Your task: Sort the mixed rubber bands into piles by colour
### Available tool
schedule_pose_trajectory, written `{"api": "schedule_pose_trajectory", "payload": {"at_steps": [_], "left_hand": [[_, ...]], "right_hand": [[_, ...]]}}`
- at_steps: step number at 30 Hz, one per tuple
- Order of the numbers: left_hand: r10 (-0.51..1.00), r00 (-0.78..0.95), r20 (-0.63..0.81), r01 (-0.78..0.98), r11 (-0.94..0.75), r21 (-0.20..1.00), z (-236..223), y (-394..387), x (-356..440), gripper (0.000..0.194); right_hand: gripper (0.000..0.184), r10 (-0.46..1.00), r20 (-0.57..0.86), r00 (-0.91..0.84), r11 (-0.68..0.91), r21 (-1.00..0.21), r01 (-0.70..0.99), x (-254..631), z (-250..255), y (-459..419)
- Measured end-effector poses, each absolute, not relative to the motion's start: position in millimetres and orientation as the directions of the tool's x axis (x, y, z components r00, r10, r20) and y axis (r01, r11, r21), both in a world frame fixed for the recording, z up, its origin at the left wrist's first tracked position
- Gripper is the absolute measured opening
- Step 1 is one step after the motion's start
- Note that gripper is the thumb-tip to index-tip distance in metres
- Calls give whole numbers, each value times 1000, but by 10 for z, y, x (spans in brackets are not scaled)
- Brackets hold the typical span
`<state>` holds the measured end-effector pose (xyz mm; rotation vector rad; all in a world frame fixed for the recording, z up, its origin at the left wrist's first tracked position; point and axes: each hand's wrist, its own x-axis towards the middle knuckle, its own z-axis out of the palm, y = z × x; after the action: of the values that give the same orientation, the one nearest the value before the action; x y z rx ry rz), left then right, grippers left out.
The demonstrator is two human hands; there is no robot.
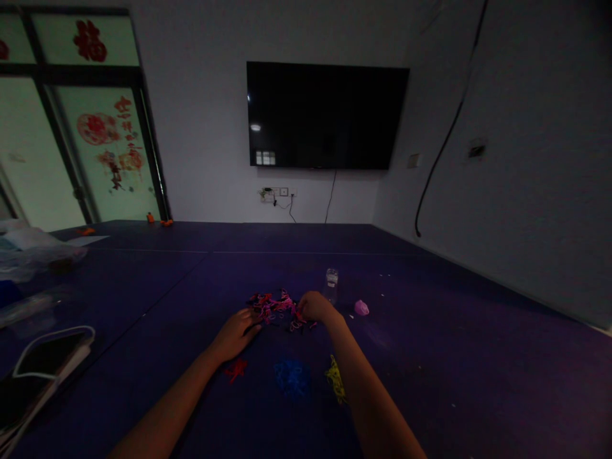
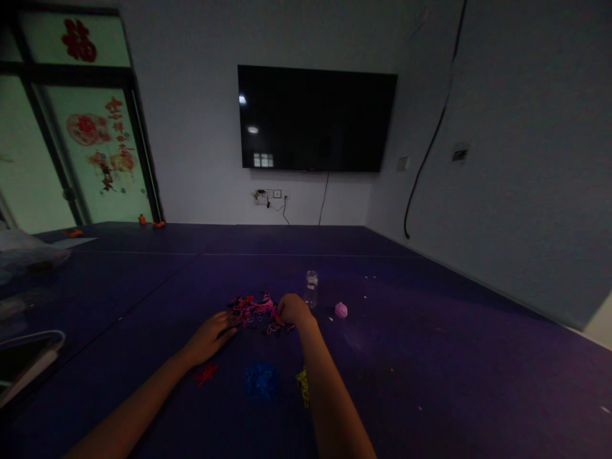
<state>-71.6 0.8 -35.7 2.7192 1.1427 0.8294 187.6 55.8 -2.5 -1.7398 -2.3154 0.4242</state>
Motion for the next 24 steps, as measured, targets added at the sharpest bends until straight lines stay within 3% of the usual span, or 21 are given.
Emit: {"api": "schedule_pose_trajectory", "payload": {"at_steps": [10,24], "left_hand": [[685,553,474,652,-710,266,-386,14,-712,32],[704,560,437,657,-699,284,-409,34,-741,33]], "right_hand": [[34,971,14,-238,230,-329,916,1892,-17,553],[33,969,108,-224,249,-401,882,2029,41,606]]}}
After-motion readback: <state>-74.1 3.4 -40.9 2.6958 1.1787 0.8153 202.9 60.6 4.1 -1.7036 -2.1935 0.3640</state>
